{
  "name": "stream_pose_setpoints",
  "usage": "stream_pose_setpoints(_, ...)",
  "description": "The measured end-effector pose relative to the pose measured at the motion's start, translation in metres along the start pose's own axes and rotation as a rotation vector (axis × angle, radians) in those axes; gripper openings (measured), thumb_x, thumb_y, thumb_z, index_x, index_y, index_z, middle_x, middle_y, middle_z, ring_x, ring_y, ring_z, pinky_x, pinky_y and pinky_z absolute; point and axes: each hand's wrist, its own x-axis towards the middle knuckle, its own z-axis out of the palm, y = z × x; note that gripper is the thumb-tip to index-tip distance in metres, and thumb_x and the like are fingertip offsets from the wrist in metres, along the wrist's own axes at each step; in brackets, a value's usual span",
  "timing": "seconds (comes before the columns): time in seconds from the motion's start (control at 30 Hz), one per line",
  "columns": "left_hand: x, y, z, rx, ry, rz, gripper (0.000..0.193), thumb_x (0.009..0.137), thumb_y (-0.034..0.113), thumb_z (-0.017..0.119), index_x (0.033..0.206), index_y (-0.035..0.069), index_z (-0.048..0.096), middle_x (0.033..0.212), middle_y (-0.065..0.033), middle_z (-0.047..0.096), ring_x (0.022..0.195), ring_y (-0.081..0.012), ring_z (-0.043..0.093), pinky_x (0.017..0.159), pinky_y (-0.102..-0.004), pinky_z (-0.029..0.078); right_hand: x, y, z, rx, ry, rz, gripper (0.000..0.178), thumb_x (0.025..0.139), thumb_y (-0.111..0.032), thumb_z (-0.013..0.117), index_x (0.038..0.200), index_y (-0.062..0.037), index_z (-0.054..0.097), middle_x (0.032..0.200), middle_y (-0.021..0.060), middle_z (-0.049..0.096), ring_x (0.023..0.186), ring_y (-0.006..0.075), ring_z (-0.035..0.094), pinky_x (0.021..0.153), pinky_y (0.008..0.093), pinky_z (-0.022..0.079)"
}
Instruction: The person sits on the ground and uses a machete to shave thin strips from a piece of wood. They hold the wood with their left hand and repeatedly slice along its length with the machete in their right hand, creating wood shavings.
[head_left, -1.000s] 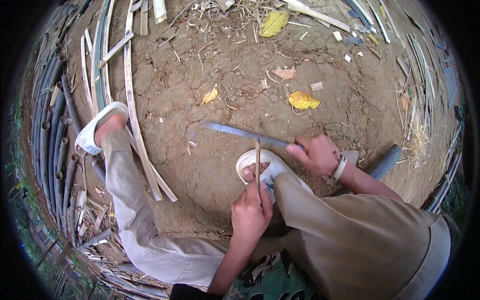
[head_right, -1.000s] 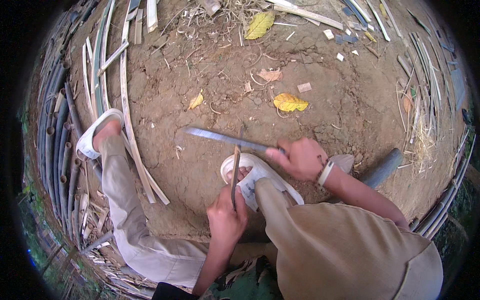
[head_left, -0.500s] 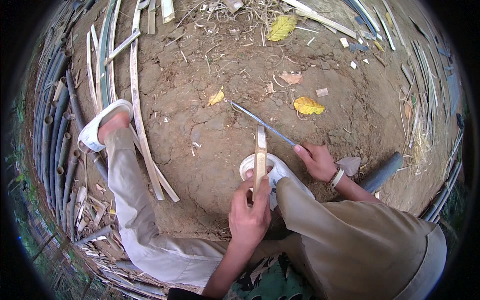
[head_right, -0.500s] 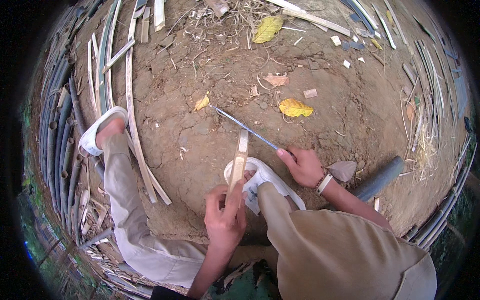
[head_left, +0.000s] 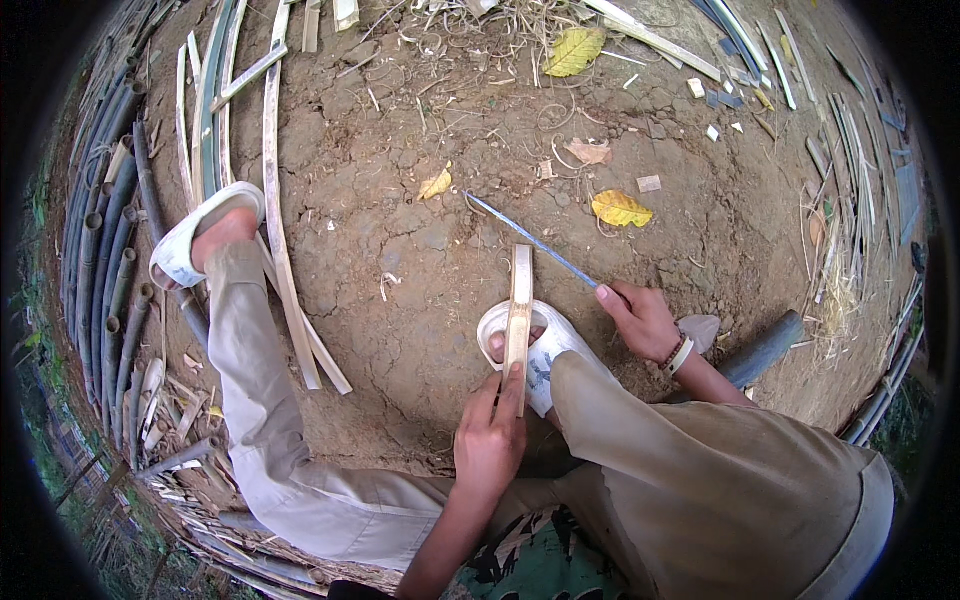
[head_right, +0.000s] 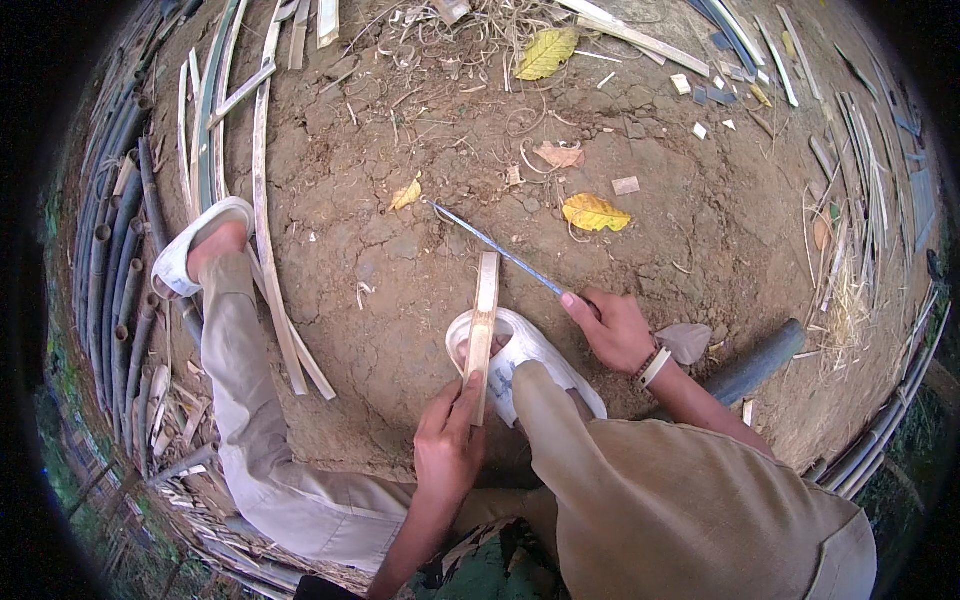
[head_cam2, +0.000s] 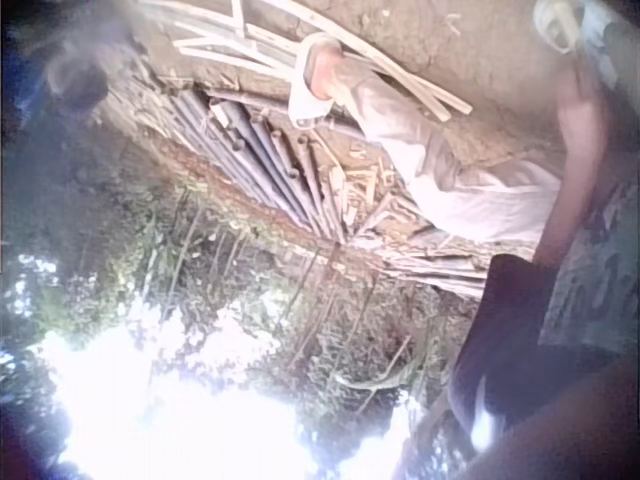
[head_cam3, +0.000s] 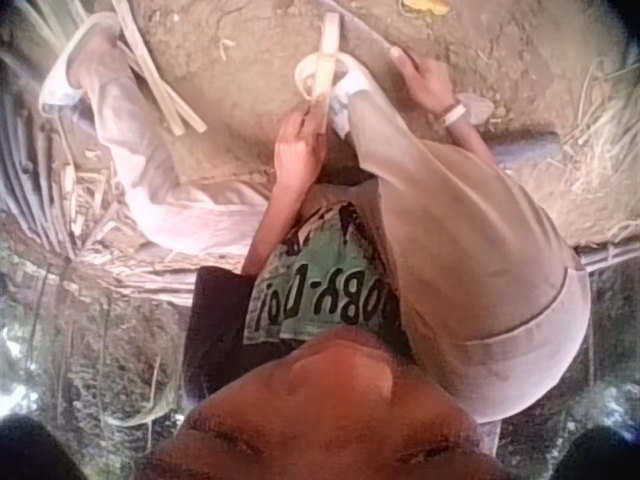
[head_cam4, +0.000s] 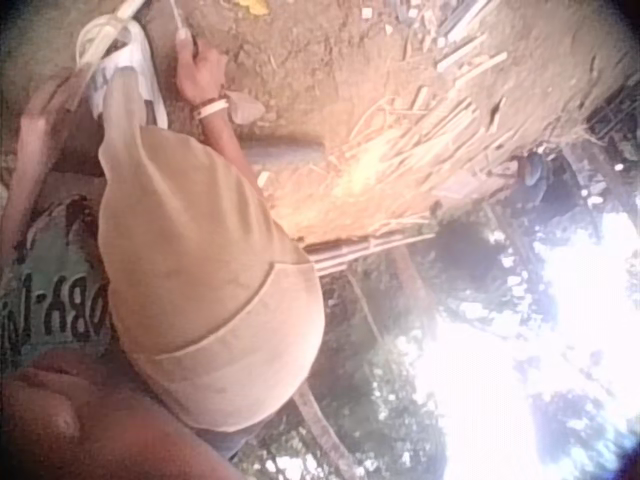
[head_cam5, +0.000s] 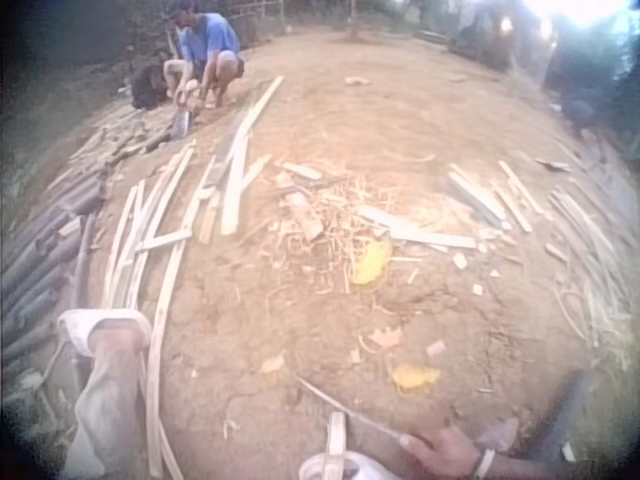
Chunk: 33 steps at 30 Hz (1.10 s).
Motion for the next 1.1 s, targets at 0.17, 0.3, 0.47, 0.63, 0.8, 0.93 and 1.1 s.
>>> stream_pose_setpoints(0.17, 0.000, 0.000, -0.001, -0.163, -0.027, -0.194, 0.053, 0.079, 0.001, 0.074, 0.128, 0.001, 0.053, 0.110, -0.0208, 0.064, 0.096, -0.0377, 0.067, 0.082, -0.0428, 0.055, 0.001, 0.003, 0.001, 0.009, -0.004, 0.008, 0.054, 0.098, -0.046, 0.056, 0.074, 0.0033, 0.058, 0.058, 0.0209, 0.048, 0.051, 0.0327, 0.044, 0.054, 0.0430, 0.041)
stream_pose_setpoints(0.3, -0.008, -0.008, 0.002, -0.269, -0.022, -0.322, 0.057, 0.076, 0.002, 0.080, 0.123, 0.000, 0.047, 0.109, -0.0208, 0.064, 0.093, -0.0334, 0.069, 0.080, -0.0398, 0.057, 0.003, 0.002, -0.002, 0.027, 0.007, -0.028, 0.054, 0.098, -0.045, 0.056, 0.074, 0.0031, 0.058, 0.056, 0.0191, 0.047, 0.050, 0.0287, 0.042, 0.053, 0.0420, 0.040)
stream_pose_setpoints(0.47, -0.007, -0.011, 0.002, -0.309, -0.042, -0.357, 0.061, 0.072, 0.004, 0.084, 0.119, -0.001, 0.046, 0.106, -0.0196, 0.065, 0.088, -0.0279, 0.070, 0.073, -0.0362, 0.059, 0.002, 0.003, -0.003, 0.021, -0.002, -0.020, 0.053, 0.098, -0.045, 0.056, 0.074, 0.0028, 0.057, 0.056, 0.0178, 0.045, 0.050, 0.0272, 0.041, 0.053, 0.0411, 0.039)
stream_pose_setpoints(0.63, -0.004, -0.006, -0.001, -0.399, -0.069, -0.449, 0.064, 0.071, 0.005, 0.087, 0.119, -0.001, 0.045, 0.104, -0.0187, 0.065, 0.083, -0.0250, 0.070, 0.070, -0.0345, 0.059, 0.002, 0.005, -0.002, -0.012, 0.009, -0.027, 0.053, 0.099, -0.044, 0.055, 0.076, 0.0029, 0.057, 0.056, 0.0175, 0.043, 0.050, 0.0268, 0.043, 0.053, 0.0417, 0.039)
stream_pose_setpoints(0.8, 0.000, -0.007, 0.000, -0.472, -0.066, -0.499, 0.064, 0.071, 0.004, 0.087, 0.118, -0.003, 0.045, 0.102, -0.0175, 0.065, 0.083, -0.0211, 0.069, 0.070, -0.0321, 0.059, 0.005, 0.006, -0.007, 0.179, -0.108, 0.094, 0.055, 0.100, -0.049, 0.051, 0.077, -0.0001, 0.059, 0.054, 0.0101, 0.051, 0.048, 0.0198, 0.047, 0.048, 0.0357, 0.038)
stream_pose_setpoints(0.93, 0.000, -0.009, 0.001, -0.486, -0.043, -0.485, 0.062, 0.071, 0.003, 0.087, 0.117, -0.003, 0.045, 0.100, -0.0154, 0.065, 0.083, -0.0183, 0.068, 0.071, -0.0303, 0.059, 0.010, -0.006, -0.020, 0.572, -0.358, 0.438, 0.059, 0.102, -0.056, 0.042, 0.083, -0.0036, 0.061, 0.055, 0.0047, 0.056, 0.044, 0.0145, 0.051, 0.044, 0.0302, 0.040)
stream_pose_setpoints(1.1, 0.003, -0.007, 0.001, -0.504, -0.018, -0.495, 0.061, 0.072, 0.002, 0.086, 0.117, -0.002, 0.046, 0.099, -0.0141, 0.065, 0.084, -0.0167, 0.067, 0.071, -0.0291, 0.058, 0.013, -0.001, -0.023, 0.785, -0.510, 0.489, 0.061, 0.102, -0.058, 0.036, 0.088, -0.0039, 0.062, 0.053, 0.0051, 0.054, 0.039, 0.0151, 0.052, 0.039, 0.0280, 0.043)
